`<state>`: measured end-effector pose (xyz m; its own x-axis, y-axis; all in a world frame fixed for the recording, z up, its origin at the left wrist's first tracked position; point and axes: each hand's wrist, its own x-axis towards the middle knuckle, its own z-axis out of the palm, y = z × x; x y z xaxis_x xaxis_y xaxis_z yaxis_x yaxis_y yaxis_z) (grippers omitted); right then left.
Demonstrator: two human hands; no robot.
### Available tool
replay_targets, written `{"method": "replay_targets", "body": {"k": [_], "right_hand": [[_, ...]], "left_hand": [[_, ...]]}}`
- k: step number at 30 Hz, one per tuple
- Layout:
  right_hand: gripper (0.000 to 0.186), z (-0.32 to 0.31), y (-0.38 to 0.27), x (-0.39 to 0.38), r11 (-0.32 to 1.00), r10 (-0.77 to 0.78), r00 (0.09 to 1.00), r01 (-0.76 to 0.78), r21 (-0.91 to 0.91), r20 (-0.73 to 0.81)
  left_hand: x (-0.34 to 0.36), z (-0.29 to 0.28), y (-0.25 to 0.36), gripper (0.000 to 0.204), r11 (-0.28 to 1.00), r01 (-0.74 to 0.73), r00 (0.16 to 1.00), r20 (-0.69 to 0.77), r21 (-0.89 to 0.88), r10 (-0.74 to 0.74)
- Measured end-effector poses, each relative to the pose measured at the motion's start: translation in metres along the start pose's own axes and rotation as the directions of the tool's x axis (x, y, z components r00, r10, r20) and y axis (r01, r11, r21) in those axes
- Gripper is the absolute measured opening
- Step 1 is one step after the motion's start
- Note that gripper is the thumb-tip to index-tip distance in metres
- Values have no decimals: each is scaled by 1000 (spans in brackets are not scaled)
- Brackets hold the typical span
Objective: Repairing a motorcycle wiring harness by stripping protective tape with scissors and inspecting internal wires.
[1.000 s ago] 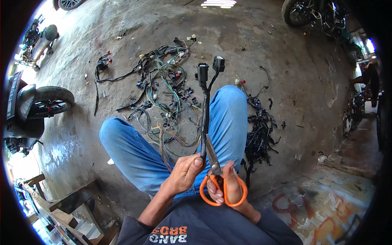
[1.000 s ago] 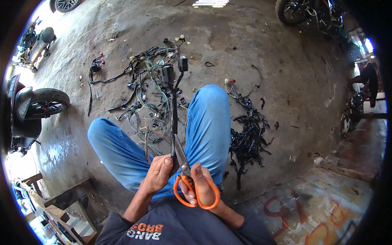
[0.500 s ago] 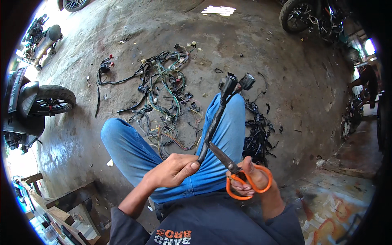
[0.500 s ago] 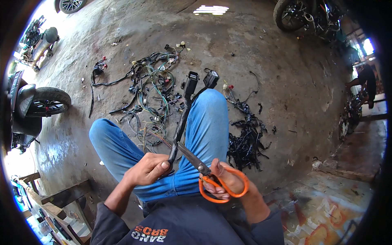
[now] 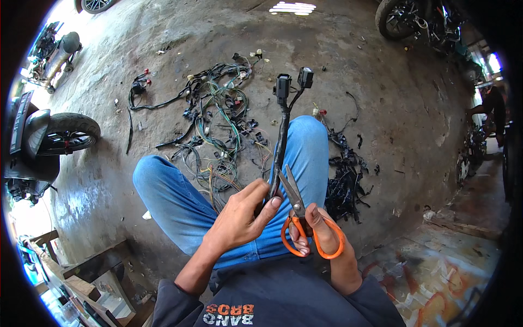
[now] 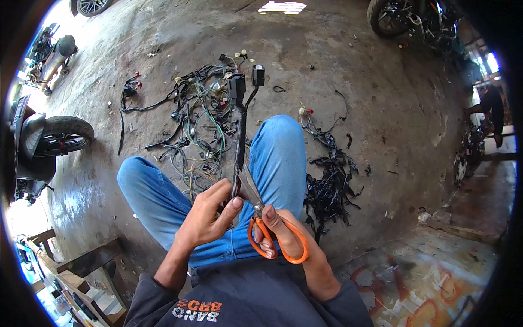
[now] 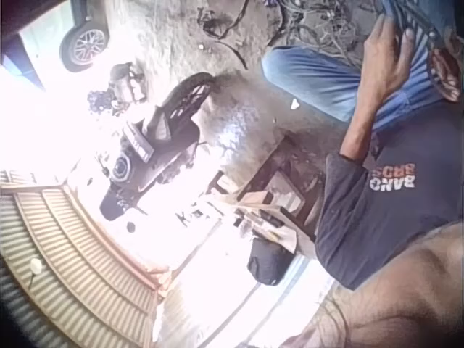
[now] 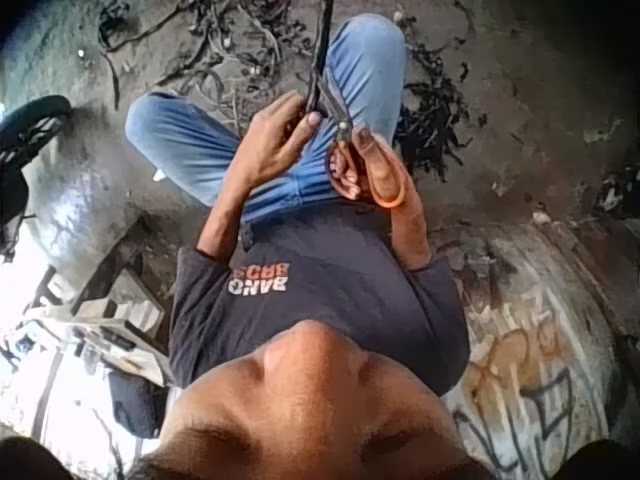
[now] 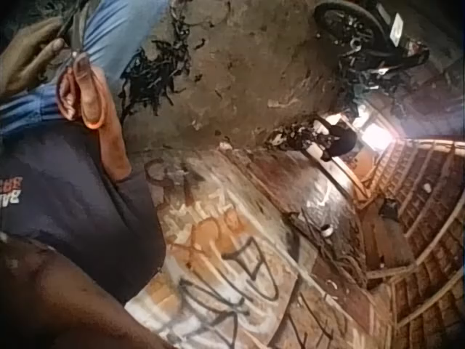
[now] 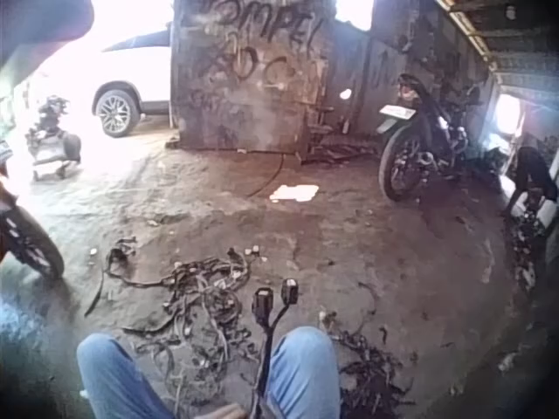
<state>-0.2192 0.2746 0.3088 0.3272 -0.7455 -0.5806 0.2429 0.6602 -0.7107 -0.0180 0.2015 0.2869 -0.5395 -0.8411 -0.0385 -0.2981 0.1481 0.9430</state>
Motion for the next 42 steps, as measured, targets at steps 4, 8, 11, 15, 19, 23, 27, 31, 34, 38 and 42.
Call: {"method": "replay_targets", "body": {"k": [4, 8, 11, 15, 19, 23, 27, 31, 34, 38, 42], "right_hand": [[79, -4, -9, 0, 997, 67, 998, -67, -45, 9], [79, -6, -14, 2, 994, 102, 993, -100, -42, 52], [80, -3, -17, 2, 994, 98, 995, -97, -40, 23], [82, -10, -20, 3, 992, 126, 988, -126, 0, 95], [88, -23, -19, 8, 985, 168, 963, -170, -11, 209], [88, -26, -22, 12, 989, 112, 953, -136, 65, 281], [83, -22, -28, 16, 965, 162, 944, -213, 153, 288], [84, -19, -26, 19, 956, 197, 966, -227, 186, 167], [86, -22, -25, 26, 967, 163, 957, -204, 155, 242], [88, -23, -26, 28, 985, 159, 951, -171, 21, 264], [90, -19, -28, 26, 980, 200, 962, -198, -29, 188]], "left_hand": [[-2, -12, 7, 30, 974, 179, 983, 75, -140, -169], [-3, -24, 10, 34, 956, 204, 972, 164, -210, -171], [-3, -32, 10, 36, 938, 247, 957, 212, -244, -197], [-2, -39, 5, 40, 869, 307, 926, 331, -387, -180], [0, -47, -1, 46, 817, 291, 901, 429, -497, -61], [1, -50, -4, 49, 779, 291, 887, 462, -555, -2], [1, -50, -6, 52, 736, 312, 885, 466, -602, 6], [1, -51, -7, 53, 728, 350, 885, 462, -589, -52], [0, -51, -5, 55, 728, 330, 902, 427, -602, -56], [-1, -48, -3, 56, 798, 286, 918, 392, -530, -68], [-2, -46, -3, 56, 755, 310, 923, 372, -578, -95]]}}
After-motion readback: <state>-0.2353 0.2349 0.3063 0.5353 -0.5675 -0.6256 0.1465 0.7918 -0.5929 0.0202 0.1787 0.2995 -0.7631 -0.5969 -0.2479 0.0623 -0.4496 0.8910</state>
